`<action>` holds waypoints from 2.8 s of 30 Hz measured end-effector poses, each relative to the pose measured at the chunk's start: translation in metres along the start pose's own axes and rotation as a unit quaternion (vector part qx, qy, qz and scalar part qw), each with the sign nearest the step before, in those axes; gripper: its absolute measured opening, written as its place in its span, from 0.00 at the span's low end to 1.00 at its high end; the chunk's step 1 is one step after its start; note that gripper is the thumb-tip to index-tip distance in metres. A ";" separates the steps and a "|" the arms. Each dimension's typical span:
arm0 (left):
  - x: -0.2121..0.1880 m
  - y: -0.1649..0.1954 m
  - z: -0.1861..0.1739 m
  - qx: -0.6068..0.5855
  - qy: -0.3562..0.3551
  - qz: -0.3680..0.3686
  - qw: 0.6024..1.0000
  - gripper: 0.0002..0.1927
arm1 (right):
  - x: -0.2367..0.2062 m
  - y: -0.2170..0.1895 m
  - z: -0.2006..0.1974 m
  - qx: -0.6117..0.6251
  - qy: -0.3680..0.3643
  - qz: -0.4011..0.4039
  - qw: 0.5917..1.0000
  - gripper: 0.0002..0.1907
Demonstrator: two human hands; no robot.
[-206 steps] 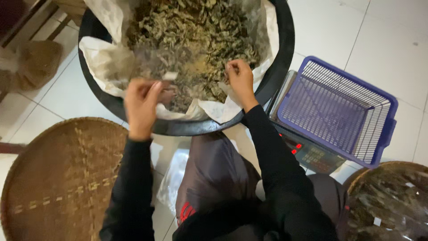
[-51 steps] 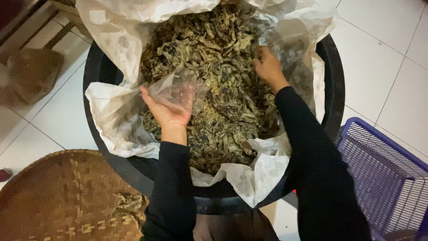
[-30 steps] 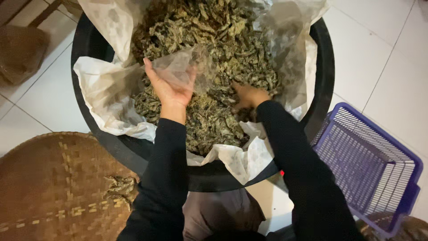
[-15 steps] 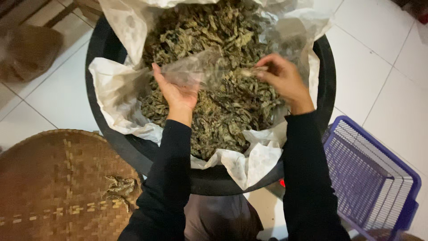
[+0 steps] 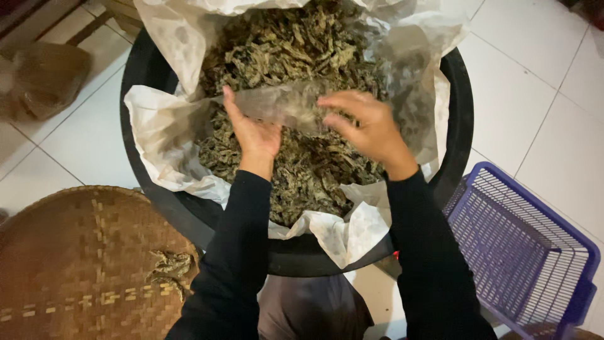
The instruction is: The person sits on the floor beside a large paper-lined basin of dried leaves and fills clear plastic bags with handfuls of the leaves. They press the material into each bag, seal it, and place filled bags into a basket on a digital scale, repeating the process.
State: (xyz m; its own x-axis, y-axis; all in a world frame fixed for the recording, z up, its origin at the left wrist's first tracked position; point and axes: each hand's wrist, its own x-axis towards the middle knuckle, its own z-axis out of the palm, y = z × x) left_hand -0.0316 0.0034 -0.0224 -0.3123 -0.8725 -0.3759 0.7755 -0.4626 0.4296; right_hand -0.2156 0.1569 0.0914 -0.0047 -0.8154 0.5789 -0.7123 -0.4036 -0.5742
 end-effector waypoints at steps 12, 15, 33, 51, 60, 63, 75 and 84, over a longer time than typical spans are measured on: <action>-0.004 0.016 0.005 -0.017 0.014 0.038 0.999 0.60 | -0.070 0.178 0.080 -0.218 -0.466 0.249 0.821 0.20; -0.003 0.016 0.003 -0.044 0.007 0.027 0.999 0.61 | -0.074 0.190 0.095 -0.206 -0.485 0.277 0.803 0.16; -0.006 0.009 0.008 -0.041 0.005 0.015 0.999 0.60 | -0.017 0.081 -0.018 0.227 0.002 0.202 0.953 0.26; -0.008 -0.003 0.011 -0.007 -0.066 0.060 0.996 0.59 | -0.009 0.018 0.019 0.077 0.030 0.074 0.994 0.14; -0.012 0.003 0.015 0.042 -0.070 0.093 0.992 0.65 | -0.007 0.003 0.031 -0.074 -0.019 0.008 0.997 0.12; -0.014 0.002 0.017 0.072 -0.073 0.098 0.990 0.67 | -0.007 -0.002 0.030 -0.111 -0.059 -0.012 0.992 0.14; -0.019 0.004 0.013 -0.054 -0.146 0.102 0.983 0.42 | -0.006 -0.015 0.017 -0.157 -0.168 0.010 0.973 0.23; -0.036 0.020 0.030 -0.073 -0.157 0.131 0.976 0.40 | -0.007 -0.027 0.023 -0.153 -0.137 -0.064 0.977 0.26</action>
State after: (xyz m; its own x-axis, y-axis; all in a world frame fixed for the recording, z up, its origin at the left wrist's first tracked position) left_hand -0.0211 0.0206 0.0242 -0.2272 -0.9738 0.0111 0.9139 -0.2093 0.3479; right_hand -0.1801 0.1643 0.0897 0.2559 -0.8636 0.4345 -0.8716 -0.4005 -0.2826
